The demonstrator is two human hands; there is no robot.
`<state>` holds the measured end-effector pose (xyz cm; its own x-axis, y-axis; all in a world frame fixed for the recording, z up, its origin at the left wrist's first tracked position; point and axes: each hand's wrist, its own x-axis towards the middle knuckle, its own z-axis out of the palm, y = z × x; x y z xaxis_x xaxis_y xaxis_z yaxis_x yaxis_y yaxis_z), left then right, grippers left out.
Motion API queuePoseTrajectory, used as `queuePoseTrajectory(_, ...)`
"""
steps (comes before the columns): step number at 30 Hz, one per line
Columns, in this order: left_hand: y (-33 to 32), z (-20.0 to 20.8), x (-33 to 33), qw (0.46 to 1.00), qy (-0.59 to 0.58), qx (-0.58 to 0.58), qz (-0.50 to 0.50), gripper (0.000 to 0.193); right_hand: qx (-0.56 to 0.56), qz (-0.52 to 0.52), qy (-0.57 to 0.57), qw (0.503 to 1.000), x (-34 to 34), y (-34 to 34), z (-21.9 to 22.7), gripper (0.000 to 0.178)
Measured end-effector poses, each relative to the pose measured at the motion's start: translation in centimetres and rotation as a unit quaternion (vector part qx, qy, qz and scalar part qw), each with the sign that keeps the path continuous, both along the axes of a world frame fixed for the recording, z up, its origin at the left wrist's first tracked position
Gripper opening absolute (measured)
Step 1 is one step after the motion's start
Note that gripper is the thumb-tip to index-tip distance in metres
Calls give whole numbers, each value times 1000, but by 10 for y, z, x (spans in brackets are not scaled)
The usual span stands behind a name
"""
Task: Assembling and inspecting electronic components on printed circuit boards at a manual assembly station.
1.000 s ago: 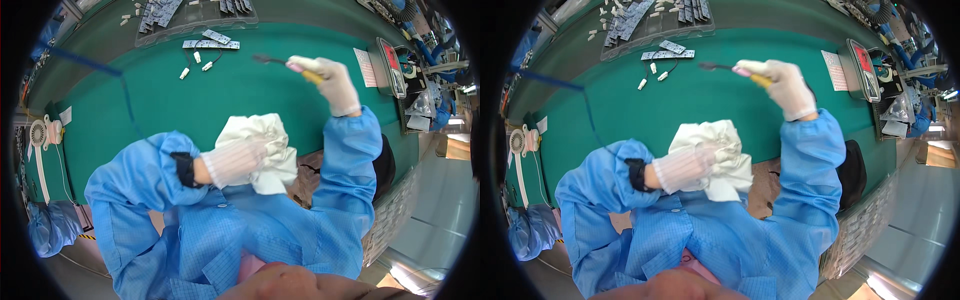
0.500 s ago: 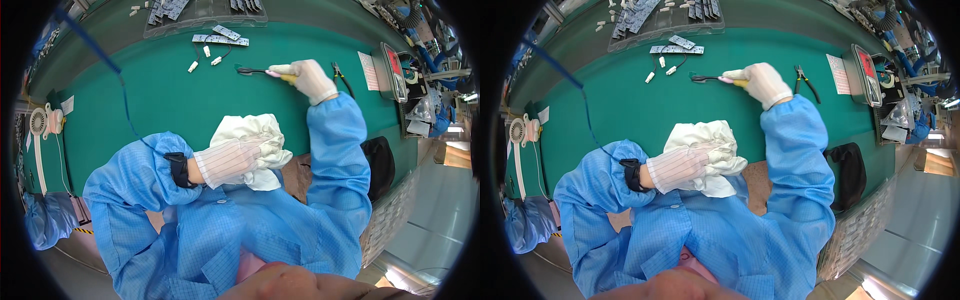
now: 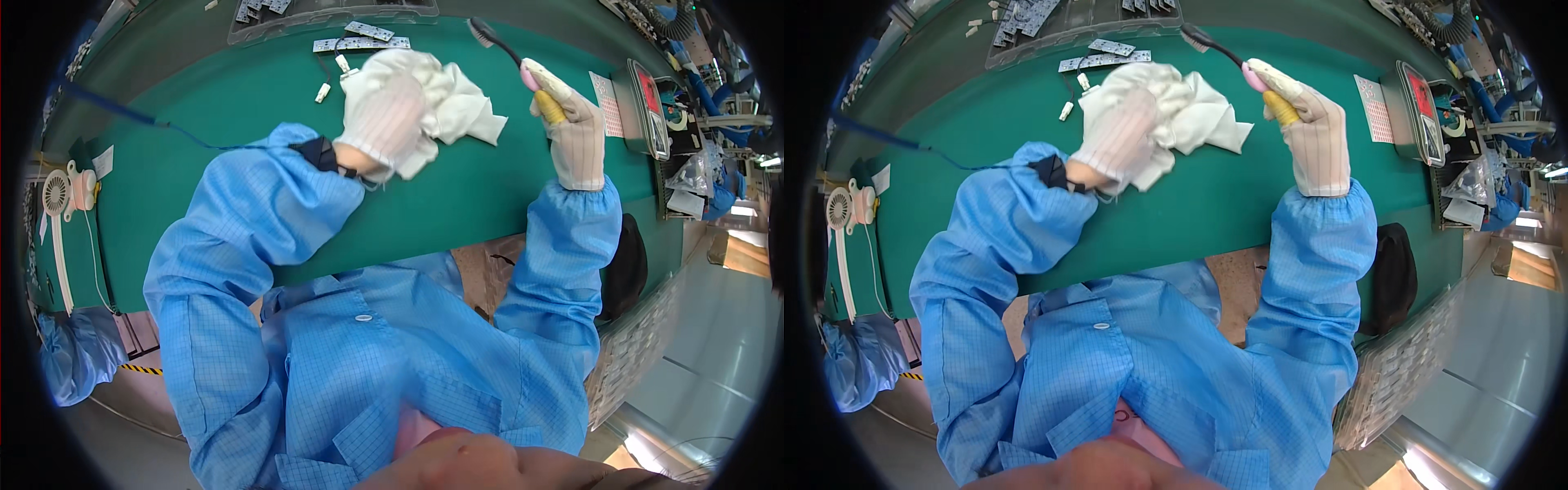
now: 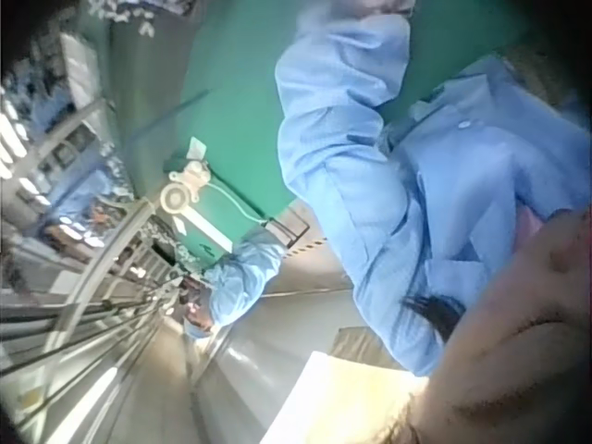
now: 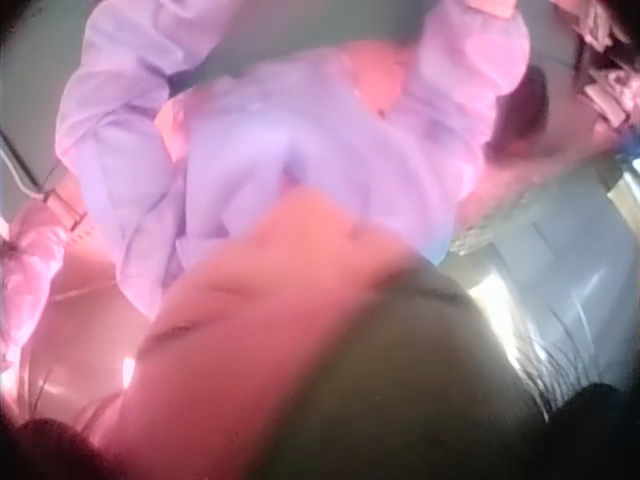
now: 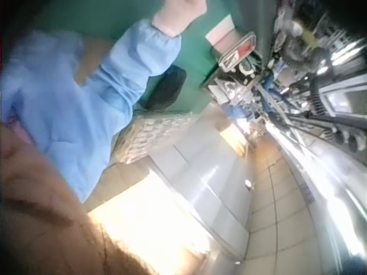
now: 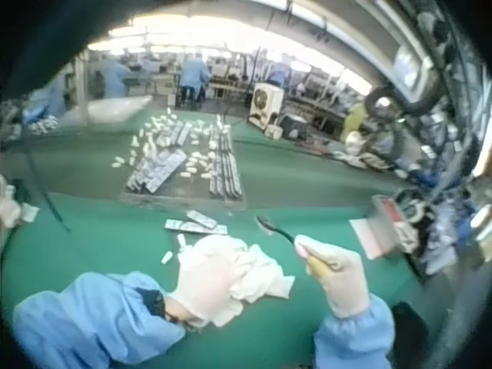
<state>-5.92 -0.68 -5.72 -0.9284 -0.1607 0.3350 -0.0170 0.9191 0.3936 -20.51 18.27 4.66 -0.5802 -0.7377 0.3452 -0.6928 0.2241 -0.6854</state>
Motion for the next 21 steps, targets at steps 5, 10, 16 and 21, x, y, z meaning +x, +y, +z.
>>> queuePoseTrajectory(5, 86, 9, 45, 963, 171, 132, -163, 29, -52, 15, -36, 998, -7, 3, 0, 31)
queuePoseTrajectory(10, 3, 7, 8, 968, 160, 0, -192, 41, -35, 18, 2, 999, 5, 4, 2, 32)
queuePoseTrajectory(16, -30, -44, 37, 968, 167, 54, -181, 42, 120, 126, 89, 981, 18, 44, 23, 25)
queuePoseTrajectory(21, -29, 32, 124, 940, -177, 145, -255, 20, 137, 40, 71, 987, 31, 69, 5, 22)
